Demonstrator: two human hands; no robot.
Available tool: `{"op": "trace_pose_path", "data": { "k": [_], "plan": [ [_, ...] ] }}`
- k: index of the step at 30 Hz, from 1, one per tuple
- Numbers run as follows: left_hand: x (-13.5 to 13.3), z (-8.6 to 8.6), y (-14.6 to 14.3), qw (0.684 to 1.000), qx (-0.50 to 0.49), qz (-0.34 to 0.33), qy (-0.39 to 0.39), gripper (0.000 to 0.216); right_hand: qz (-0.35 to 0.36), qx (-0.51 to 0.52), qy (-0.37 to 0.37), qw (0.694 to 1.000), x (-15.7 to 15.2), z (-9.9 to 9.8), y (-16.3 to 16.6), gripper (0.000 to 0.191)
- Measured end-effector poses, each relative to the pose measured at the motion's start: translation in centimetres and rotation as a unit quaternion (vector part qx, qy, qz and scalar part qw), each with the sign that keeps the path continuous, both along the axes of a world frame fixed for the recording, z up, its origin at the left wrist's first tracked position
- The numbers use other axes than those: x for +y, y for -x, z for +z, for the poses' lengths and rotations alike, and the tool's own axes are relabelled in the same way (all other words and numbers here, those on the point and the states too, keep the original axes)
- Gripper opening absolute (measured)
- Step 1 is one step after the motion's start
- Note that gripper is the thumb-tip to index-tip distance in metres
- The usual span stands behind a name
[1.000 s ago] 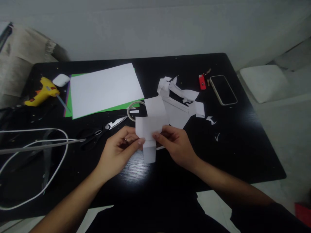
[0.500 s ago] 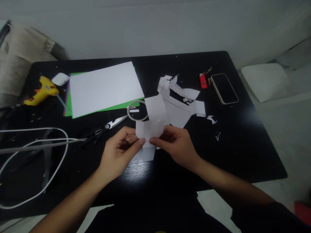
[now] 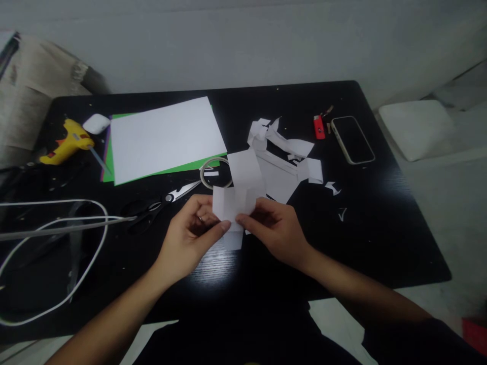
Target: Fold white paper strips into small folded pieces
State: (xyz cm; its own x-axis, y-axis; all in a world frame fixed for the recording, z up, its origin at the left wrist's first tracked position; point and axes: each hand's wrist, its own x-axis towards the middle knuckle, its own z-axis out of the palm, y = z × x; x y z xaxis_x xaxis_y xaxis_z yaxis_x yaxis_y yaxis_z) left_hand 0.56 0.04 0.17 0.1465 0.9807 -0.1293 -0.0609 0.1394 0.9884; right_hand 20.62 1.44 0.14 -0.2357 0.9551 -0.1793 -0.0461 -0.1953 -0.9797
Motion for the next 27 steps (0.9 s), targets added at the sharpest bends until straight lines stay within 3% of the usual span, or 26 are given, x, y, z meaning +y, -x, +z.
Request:
{"op": "trace_pose_path", "data": {
  "k": [5, 11, 19, 24, 27],
  "plan": [
    [0.06, 0.04, 0.23, 1.0, 0.023, 0.006, -0.006, 0.02, 0.013, 0.051, 0.075, 0.996, 0.47, -0.23, -0.18, 0.027],
    [-0.01, 0.03, -0.03, 1.0, 0.018, 0.013, -0.019, 0.022, 0.024, 0.057, 0.071, 0.996, 0.32, -0.49, -0.07, 0.032],
    [-0.11, 0.02, -0.11, 1.0, 0.002, -0.008, -0.03, 0.027, 0.005, 0.01, -0.036, 0.999, -0.06, -0.37, -0.04, 0.026],
    [-0.26, 0.15, 0.32, 0.995, 0.073, 0.002, -0.069, 0.035, -0.005, 0.005, -0.108, 0.994, -0.13, -0.4, -0.08, 0.023],
    [-0.19, 0.32, 0.79, 0.987, 0.123, -0.007, -0.103, 0.024, -0.014, -0.039, -0.168, 0.985, -0.16, -0.4, -0.27, 0.018]
  ]
}}
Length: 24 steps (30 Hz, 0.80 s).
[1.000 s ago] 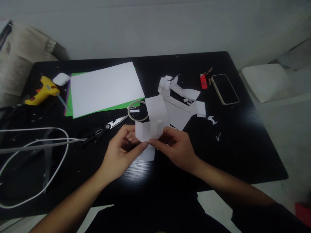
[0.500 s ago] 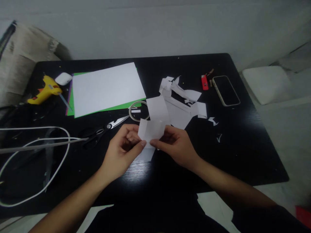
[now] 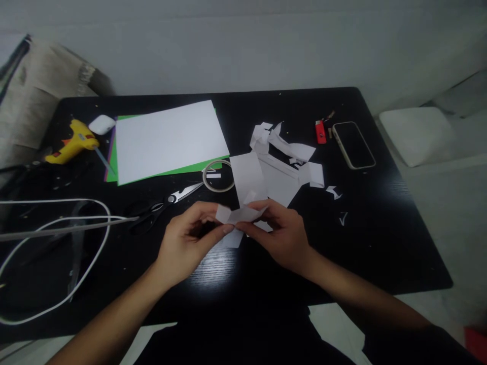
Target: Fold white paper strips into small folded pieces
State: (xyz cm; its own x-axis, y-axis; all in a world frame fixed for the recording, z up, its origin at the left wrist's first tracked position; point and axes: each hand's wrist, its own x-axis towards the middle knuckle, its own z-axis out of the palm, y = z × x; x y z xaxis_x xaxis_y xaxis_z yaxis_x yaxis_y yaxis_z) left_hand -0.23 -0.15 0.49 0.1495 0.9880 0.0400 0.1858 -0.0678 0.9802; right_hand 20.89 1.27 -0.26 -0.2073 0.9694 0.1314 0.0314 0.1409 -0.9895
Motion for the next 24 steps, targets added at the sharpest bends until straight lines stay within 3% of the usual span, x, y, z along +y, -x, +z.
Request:
{"op": "trace_pose_path", "data": {
  "k": [3, 7, 12, 16, 20, 24],
  "plan": [
    [0.2, 0.4, 0.4, 0.996, 0.041, -0.021, -0.071, 0.012, 0.018, -0.025, -0.081, 0.996, 0.1, 0.1, -0.2, 0.013],
    [0.4, 0.9, 0.5, 0.985, 0.085, -0.001, -0.153, 0.019, 0.036, -0.004, -0.159, 0.987, 0.4, 0.3, -0.3, 0.02],
    [0.2, 0.9, 0.8, 0.987, 0.063, -0.016, -0.15, 0.023, 0.009, -0.029, -0.196, 0.98, 0.5, 0.3, -0.4, 0.024],
    [-0.2, 0.6, 1.2, 0.997, -0.016, -0.068, -0.043, 0.023, -0.028, -0.047, -0.17, 0.984, 0.2, 0.0, -0.5, 0.021],
    [-0.3, 0.7, 0.8, 0.999, -0.025, -0.026, 0.033, 0.023, -0.013, -0.045, -0.135, 0.99, 0.1, -0.2, -0.3, 0.023],
    [0.0, 1.0, 0.1, 0.999, 0.004, 0.028, 0.043, 0.005, 0.024, 0.015, 0.022, 0.999, 0.1, -0.2, -0.1, 0.021]
  ]
}}
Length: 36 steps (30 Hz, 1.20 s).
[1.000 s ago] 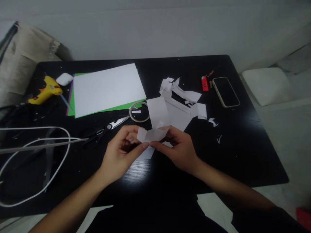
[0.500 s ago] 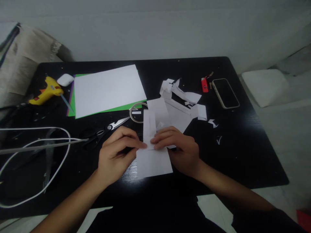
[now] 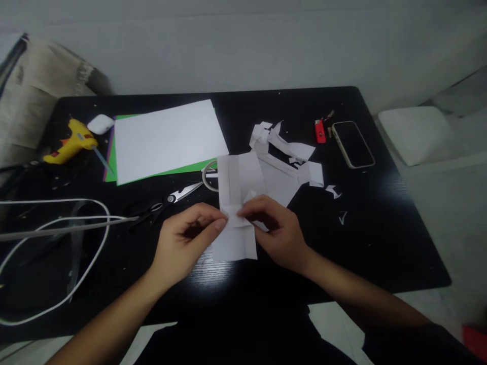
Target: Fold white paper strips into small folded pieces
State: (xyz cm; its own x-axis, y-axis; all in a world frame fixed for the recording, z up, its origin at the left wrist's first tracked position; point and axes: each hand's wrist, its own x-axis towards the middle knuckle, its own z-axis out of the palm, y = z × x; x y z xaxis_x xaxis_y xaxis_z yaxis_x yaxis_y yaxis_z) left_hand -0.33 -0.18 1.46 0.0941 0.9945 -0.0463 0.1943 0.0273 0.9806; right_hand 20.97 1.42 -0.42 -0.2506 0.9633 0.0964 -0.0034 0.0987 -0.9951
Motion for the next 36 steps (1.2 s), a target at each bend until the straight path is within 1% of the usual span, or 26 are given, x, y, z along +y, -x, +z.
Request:
{"op": "trace_pose_path", "data": {
  "k": [2, 4, 5, 6, 7, 10, 11, 14, 16, 18, 21, 24, 26, 30, 34, 36],
  "plan": [
    [0.1, 0.0, -0.1, 1.0, 0.003, 0.012, -0.001, 0.0, 0.004, 0.055, 0.109, 0.993, 0.2, 0.0, 0.0, 0.022],
    [0.2, -0.1, -0.1, 1.0, 0.012, 0.019, -0.005, 0.003, 0.026, 0.103, 0.2, 0.974, 0.3, -0.1, -0.1, 0.023],
    [0.3, -0.2, -0.1, 1.0, 0.019, 0.019, -0.007, 0.003, 0.04, 0.12, 0.229, 0.965, 0.4, -0.1, -0.1, 0.02],
    [0.3, -0.2, -0.1, 1.0, 0.025, 0.018, -0.008, 0.003, 0.044, 0.121, 0.24, 0.962, 0.5, -0.1, 0.0, 0.02],
    [0.3, -0.3, -0.1, 0.999, 0.03, 0.013, -0.008, 0.003, 0.047, 0.12, 0.245, 0.961, 0.5, -0.1, 0.0, 0.021],
    [0.4, -0.4, -0.3, 0.999, 0.033, 0.0, -0.002, 0.007, 0.036, 0.097, 0.236, 0.966, 0.5, -0.1, 0.2, 0.037],
    [0.4, -0.4, -0.4, 1.0, 0.026, 0.0, 0.003, 0.009, 0.034, 0.088, 0.238, 0.967, 0.5, -0.1, 0.3, 0.039],
    [0.5, -0.5, -0.5, 0.998, -0.033, -0.006, 0.045, 0.021, 0.028, 0.07, 0.248, 0.966, 0.6, -0.2, 0.3, 0.035],
    [0.7, -0.6, -0.5, 0.992, -0.071, -0.024, 0.098, 0.025, 0.025, 0.068, 0.258, 0.964, 0.8, -0.2, 0.2, 0.032],
    [0.9, -0.8, -0.3, 0.984, -0.085, -0.035, 0.152, 0.029, 0.022, 0.071, 0.271, 0.96, 0.9, -0.1, 0.1, 0.03],
    [1.1, -1.1, -0.1, 0.973, -0.111, -0.018, 0.202, 0.035, 0.021, 0.084, 0.298, 0.951, 1.1, -0.2, 0.1, 0.03],
    [1.3, -1.3, -0.1, 0.964, -0.133, -0.004, 0.229, 0.036, 0.019, 0.117, 0.33, 0.937, 1.2, -0.4, 0.1, 0.031],
    [1.4, -1.2, -0.2, 0.963, -0.126, -0.027, 0.235, 0.03, 0.01, 0.135, 0.343, 0.93, 1.2, -0.6, 0.2, 0.03],
    [1.3, -1.1, -0.4, 0.973, -0.096, -0.079, 0.196, 0.023, 0.012, 0.128, 0.355, 0.926, 1.2, -0.7, 0.3, 0.029],
    [1.2, -1.2, -0.3, 0.978, -0.07, -0.076, 0.183, 0.02, 0.025, 0.12, 0.375, 0.919, 1.3, -0.8, 0.3, 0.03],
    [1.2, -1.2, -0.2, 0.979, -0.059, -0.073, 0.183, 0.02, 0.029, 0.113, 0.373, 0.92, 1.4, -0.9, 0.2, 0.029]
  ]
}}
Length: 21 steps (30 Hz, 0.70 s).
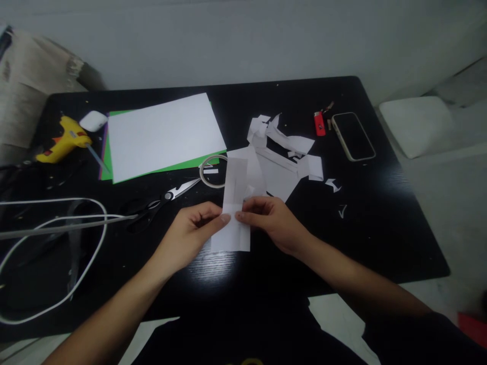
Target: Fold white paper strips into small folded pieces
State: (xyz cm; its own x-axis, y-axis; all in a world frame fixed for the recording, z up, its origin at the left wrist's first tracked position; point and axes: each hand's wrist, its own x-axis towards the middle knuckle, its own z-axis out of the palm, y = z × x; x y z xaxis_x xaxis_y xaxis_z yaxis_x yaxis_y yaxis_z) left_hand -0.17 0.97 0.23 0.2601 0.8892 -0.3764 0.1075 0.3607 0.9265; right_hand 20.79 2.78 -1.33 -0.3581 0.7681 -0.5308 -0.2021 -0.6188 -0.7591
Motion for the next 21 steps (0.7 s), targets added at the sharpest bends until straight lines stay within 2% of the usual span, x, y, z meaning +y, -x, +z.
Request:
{"op": "trace_pose_path", "data": {
  "k": [7, 12, 21],
  "plan": [
    [0.13, 0.03, 0.26, 1.0, 0.027, -0.005, -0.015, 0.024, 0.026, -0.014, -0.034, 0.999, -0.01, 0.14, -0.08, 0.027],
    [0.23, 0.14, 0.27, 0.999, 0.031, -0.015, -0.026, 0.026, 0.058, -0.011, -0.053, 0.997, -0.13, 0.07, -0.05, 0.032],
    [0.4, 0.44, 0.75, 0.998, 0.059, -0.024, -0.025, 0.026, 0.047, -0.04, -0.031, 0.998, 0.07, 0.29, -0.17, 0.033]
  ]
}}
